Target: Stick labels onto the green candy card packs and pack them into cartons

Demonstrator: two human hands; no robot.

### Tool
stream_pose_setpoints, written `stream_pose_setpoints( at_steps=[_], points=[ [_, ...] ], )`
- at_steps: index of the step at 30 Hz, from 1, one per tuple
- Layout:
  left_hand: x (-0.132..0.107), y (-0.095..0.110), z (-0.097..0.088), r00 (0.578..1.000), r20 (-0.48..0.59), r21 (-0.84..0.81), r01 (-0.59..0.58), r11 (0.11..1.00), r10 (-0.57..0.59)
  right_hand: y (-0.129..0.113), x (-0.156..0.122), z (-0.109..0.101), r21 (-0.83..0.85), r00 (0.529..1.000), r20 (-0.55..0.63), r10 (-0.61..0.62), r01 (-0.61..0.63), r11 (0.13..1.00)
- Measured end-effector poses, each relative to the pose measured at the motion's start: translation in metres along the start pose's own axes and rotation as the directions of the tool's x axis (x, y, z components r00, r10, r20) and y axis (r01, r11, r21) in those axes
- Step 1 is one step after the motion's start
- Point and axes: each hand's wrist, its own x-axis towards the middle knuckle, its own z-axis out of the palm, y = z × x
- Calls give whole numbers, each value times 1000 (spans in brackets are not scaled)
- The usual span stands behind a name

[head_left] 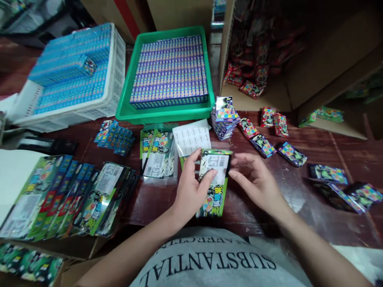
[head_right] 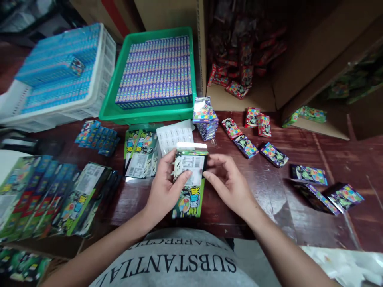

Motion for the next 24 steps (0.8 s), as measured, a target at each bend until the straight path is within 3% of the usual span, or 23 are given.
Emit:
stream_pose_setpoints(
  at_steps=[3, 7, 10, 13, 17, 20, 24],
  points=[
    [-9, -14, -7, 997, 45, -224, 75, 972, -66, 12, -5, 24, 192, 988, -43, 147, -136, 972],
    [-19, -36, -16, 979, 30, -350, 200, 915, -202, 14, 0, 49, 278, 986, -49, 157, -138, 951],
    [-19, -46, -23, 982, 30, -348, 184, 919, -186, 13, 6, 67, 312, 987, -45, 157, -135, 941],
    [-13, -51, -33, 983, 118, -369, 173, 913, -139, 14, 8, 75, 299, 987, -46, 155, -135, 945],
    [-3, -58, -51, 954, 265, -370, 236, 899, -142, 17, 7, 71, 177, 977, 80, 199, -210, 962],
    [1, -62, -63, 951, 283, -321, 217, 922, -126, 15, 9, 74, 136, 968, 168, 187, -211, 968],
    [2, -62, -77, 953, 263, -254, 217, 942, -149, 12, 10, 93, 234, 988, -23, 155, -145, 961]
  ],
)
